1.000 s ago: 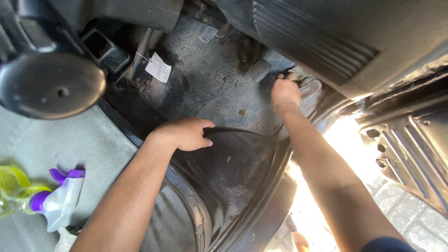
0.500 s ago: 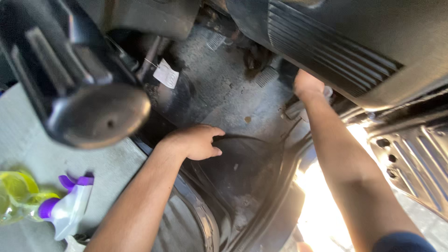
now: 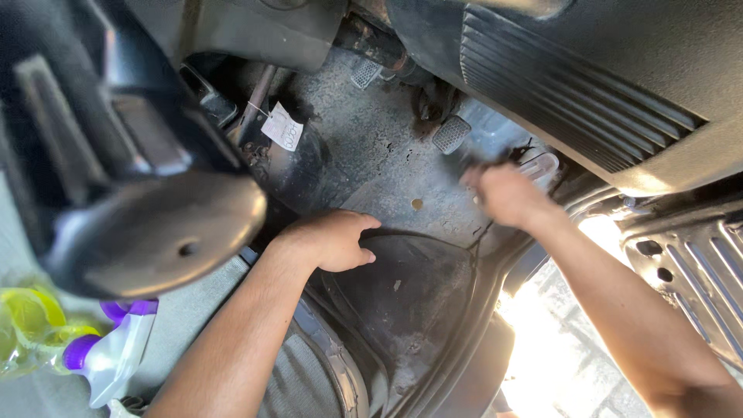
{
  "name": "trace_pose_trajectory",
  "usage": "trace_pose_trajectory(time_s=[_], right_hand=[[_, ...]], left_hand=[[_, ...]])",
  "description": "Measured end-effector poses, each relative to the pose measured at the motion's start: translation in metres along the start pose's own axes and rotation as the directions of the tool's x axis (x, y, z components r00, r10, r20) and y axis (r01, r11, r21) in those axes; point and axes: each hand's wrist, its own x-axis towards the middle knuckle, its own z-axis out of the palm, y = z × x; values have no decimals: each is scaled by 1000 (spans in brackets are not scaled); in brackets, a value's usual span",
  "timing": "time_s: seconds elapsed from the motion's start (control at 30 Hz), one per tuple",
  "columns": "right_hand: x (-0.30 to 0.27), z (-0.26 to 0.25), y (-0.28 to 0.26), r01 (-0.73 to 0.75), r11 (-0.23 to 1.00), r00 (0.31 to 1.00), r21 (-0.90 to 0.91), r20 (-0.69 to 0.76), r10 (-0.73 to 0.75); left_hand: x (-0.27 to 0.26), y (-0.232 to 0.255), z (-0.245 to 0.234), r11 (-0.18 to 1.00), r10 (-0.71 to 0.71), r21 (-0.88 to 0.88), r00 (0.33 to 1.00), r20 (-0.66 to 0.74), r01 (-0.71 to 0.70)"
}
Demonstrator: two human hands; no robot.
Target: The person cleans the interior floor and seat of a vehicle using a brush and a cloth. They scrub debris from the floor mat area with the brush and wipe down the car seat with a cloth.
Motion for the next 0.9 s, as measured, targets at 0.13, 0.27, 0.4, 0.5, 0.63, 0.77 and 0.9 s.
trace_pose_trajectory(time_s=[0.13,0.27,0.4,0.5,0.63,0.77,0.9], right_hand=[[84,-14,52,-72,984,722,-160,-689,-59],[170,-9,95,31,999,712,-20,-702,-36],[199,6,93,164,979,559,-120,-806,-193],[195,6,69,-78,981,863,-178,-505,-23],[118,-7,50,106,946,931,-306,-304,-202],[40,-3,26,273,959,962,81,1,-274],[37,-12,31,220,973,927,-65,-297,-229]], left_hand=[[-1,3,0,1000,5,25,1000,-6,-5],[-3,3,-1,999,-31,28,999,12,31],[-2,0,-1,998,-15,60,1000,-7,15],[4,-2,2,999,11,44,1000,-20,-10],[8,-9,5,995,81,62,996,-48,-78],[3,-1,5,993,59,103,997,-51,-54],[-5,2,9,992,23,122,998,-62,-16]])
